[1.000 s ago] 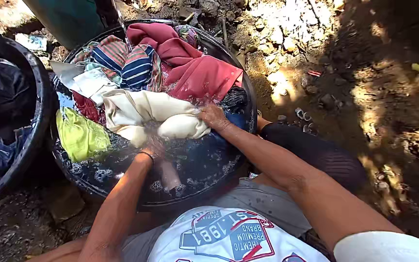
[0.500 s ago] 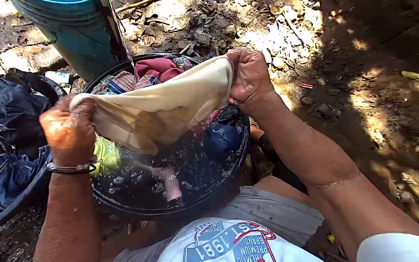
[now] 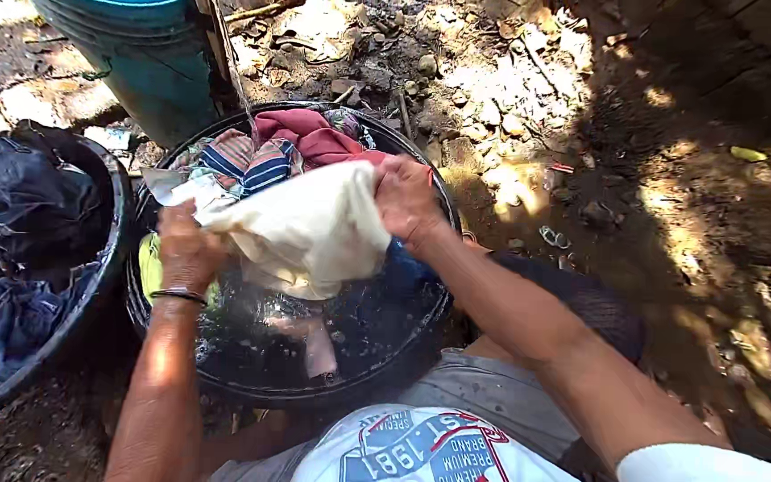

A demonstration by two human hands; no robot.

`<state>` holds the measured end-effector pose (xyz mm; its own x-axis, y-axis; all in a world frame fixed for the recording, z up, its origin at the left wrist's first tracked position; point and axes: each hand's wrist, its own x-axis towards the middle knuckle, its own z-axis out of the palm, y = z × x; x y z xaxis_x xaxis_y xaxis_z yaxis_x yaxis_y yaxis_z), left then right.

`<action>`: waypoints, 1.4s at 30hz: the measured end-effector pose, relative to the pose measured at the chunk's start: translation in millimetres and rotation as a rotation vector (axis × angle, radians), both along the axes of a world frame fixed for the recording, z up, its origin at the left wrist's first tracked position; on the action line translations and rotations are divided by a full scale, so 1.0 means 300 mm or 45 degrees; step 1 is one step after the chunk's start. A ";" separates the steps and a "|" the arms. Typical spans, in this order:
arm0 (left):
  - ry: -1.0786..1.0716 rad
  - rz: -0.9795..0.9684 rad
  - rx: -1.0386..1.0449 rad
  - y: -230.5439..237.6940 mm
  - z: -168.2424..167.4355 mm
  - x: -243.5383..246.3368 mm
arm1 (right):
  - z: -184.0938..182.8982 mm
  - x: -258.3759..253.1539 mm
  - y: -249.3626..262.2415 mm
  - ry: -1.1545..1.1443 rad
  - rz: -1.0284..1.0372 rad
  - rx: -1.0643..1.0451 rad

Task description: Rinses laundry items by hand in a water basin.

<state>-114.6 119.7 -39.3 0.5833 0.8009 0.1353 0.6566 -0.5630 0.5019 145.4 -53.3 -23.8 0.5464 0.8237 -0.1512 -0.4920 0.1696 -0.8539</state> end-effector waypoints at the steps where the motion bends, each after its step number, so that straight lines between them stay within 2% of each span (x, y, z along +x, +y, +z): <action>1: 0.033 -0.066 -0.036 -0.029 -0.070 0.027 | -0.107 -0.029 0.014 0.057 0.004 -0.161; 3: 0.132 -0.168 -0.142 -0.106 -0.171 0.079 | -0.263 -0.100 0.012 0.080 0.058 -0.502; 5: 0.267 -0.209 -0.229 -0.170 -0.234 0.128 | -0.365 -0.144 -0.005 -0.123 0.239 -0.719; 7: 0.329 -0.235 -0.180 -0.202 -0.305 0.158 | -0.401 -0.162 -0.025 -0.347 0.399 -0.830; 10: 0.284 -0.237 -0.070 -0.212 -0.408 0.169 | -0.373 -0.180 -0.047 -0.519 0.492 -0.900; 12: 0.274 -0.235 -0.081 -0.213 -0.455 0.176 | -0.397 -0.187 -0.055 -0.679 0.487 -0.813; 14: 0.363 -0.203 -0.204 -0.216 -0.480 0.185 | -0.469 -0.194 -0.057 -0.984 0.478 -0.717; 16: 0.555 -0.132 -0.322 -0.220 -0.478 0.197 | -0.464 -0.202 -0.041 -1.071 0.586 -0.822; 17: 0.648 -0.066 -0.395 -0.228 -0.443 0.205 | -0.446 -0.204 -0.039 -1.254 0.670 -0.861; 18: 0.740 -0.028 -0.471 -0.236 -0.409 0.209 | -0.420 -0.204 -0.035 -1.294 0.718 -0.925; 19: 0.807 -0.037 -0.535 -0.244 -0.377 0.211 | -0.397 -0.198 -0.026 -1.197 0.720 -1.005; 21: 0.870 -0.243 -0.491 -0.232 -0.339 0.209 | -0.348 -0.177 -0.009 -1.051 0.698 -1.058; 23: 0.665 -0.371 -0.356 -0.211 -0.309 0.194 | -0.284 -0.162 0.002 -0.768 0.496 -0.936; 26: 0.024 -0.418 -0.140 -0.214 -0.262 0.151 | -0.134 -0.164 0.019 -0.038 0.053 -0.526; 28: -0.357 -0.415 -0.006 -0.276 -0.194 0.151 | -0.001 -0.171 0.023 0.364 -0.073 -0.265; 31: -0.450 -0.365 0.050 -0.396 -0.134 0.187 | 0.192 -0.230 0.011 0.658 -0.086 -0.048; 33: -0.462 -0.284 0.114 -0.425 -0.139 0.220 | 0.295 -0.273 -0.010 0.736 -0.065 0.099; 35: -0.580 -0.207 0.153 -0.403 -0.099 0.228 | 0.363 -0.265 -0.042 0.670 -0.038 0.240; 39: -0.850 -0.148 -0.132 -0.285 0.129 0.140 | 0.422 -0.140 -0.084 0.443 -0.257 0.445; 42: -1.060 -0.158 -0.135 -0.211 0.252 0.048 | 0.398 -0.092 -0.118 0.303 -0.311 0.497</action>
<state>-100.1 56.3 36.3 0.4112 0.7705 0.4870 -0.0136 -0.5291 0.8485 117.7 -88.8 95.4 0.7176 0.6965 -0.0017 -0.5714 0.5873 -0.5733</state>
